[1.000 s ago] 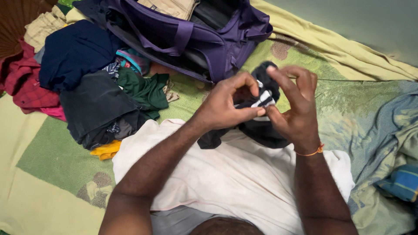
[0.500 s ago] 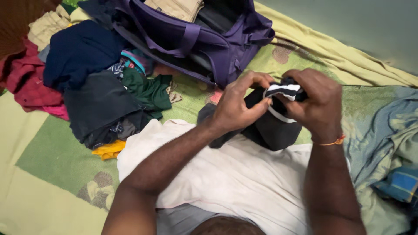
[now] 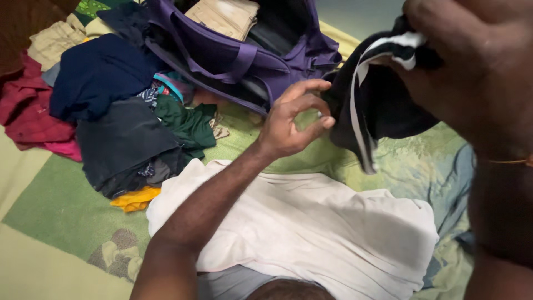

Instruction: The person places a folded pair of pants into a purple bag, picks up a pair of black shorts, folds them, and then places the shorts into the bag.

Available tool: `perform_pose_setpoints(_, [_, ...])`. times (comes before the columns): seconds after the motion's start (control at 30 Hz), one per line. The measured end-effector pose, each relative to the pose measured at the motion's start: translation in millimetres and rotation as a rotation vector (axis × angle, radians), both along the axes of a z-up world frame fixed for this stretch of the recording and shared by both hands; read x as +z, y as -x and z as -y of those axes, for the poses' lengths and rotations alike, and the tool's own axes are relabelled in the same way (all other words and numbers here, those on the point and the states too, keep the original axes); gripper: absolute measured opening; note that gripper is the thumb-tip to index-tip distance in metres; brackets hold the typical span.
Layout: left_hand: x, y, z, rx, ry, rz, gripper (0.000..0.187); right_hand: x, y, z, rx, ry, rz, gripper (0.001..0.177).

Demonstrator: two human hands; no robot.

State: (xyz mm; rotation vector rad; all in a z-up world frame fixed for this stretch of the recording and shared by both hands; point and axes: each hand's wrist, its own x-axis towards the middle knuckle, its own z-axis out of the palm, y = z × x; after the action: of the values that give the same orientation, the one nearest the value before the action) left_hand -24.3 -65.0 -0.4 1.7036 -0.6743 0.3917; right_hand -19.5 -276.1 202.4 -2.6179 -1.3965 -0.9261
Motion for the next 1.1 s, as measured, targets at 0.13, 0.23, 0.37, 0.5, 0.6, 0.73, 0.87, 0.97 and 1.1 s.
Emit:
perform_pose_setpoints(0.13, [-0.7, 0.9, 1.6, 0.01, -0.064, 0.002, 0.032, 15.2, 4.0, -7.9, 0.022, 0.027, -0.035, 0.041])
perform_pose_setpoints(0.23, [-0.1, 2.0, 3.4, 0.052, -0.093, 0.023, 0.044, 22.7, 5.2, -16.6, 0.0, 0.072, -0.039, 0.042])
perform_pose_setpoints(0.37, [-3.1, 6.2, 7.8, 0.131, -0.094, -0.025, 0.056, 30.4, 8.3, -24.8, -0.024, 0.132, -0.089, 0.045])
perform_pose_setpoints(0.5, [-8.3, -0.6, 5.3, 0.083, -0.087, 0.048, 0.037, 39.4, 7.9, -21.3, -0.065, 0.268, -0.191, 0.049])
perform_pose_setpoints(0.6, [-10.4, -5.6, -0.4, -0.091, -0.118, 0.071, 0.023, 37.3, -1.4, -13.0, -0.001, 0.248, -0.327, 0.053])
perform_pose_setpoints(0.73, [-6.9, -4.1, -0.9, -0.443, -0.035, -0.11, 0.017, 29.8, -10.4, 5.0, -0.024, 0.321, -0.383, 0.053])
perform_pose_setpoints(0.87, [7.0, 11.4, -6.1, -0.593, -0.118, -0.437, 0.027, 5.8, -15.7, 14.3, -0.012, 0.282, -0.434, 0.048])
perform_pose_setpoints(0.97, [16.1, 19.3, -7.1, -0.632, -0.073, -0.401, 0.03, -5.1, -18.6, 22.1, -0.005, 0.253, -0.456, 0.044])
perform_pose_setpoints(1.1, [16.7, 19.0, -5.0, -0.738, -0.09, -0.461, 0.041, -16.6, -19.2, 29.1, -0.013, 0.213, -0.472, 0.039])
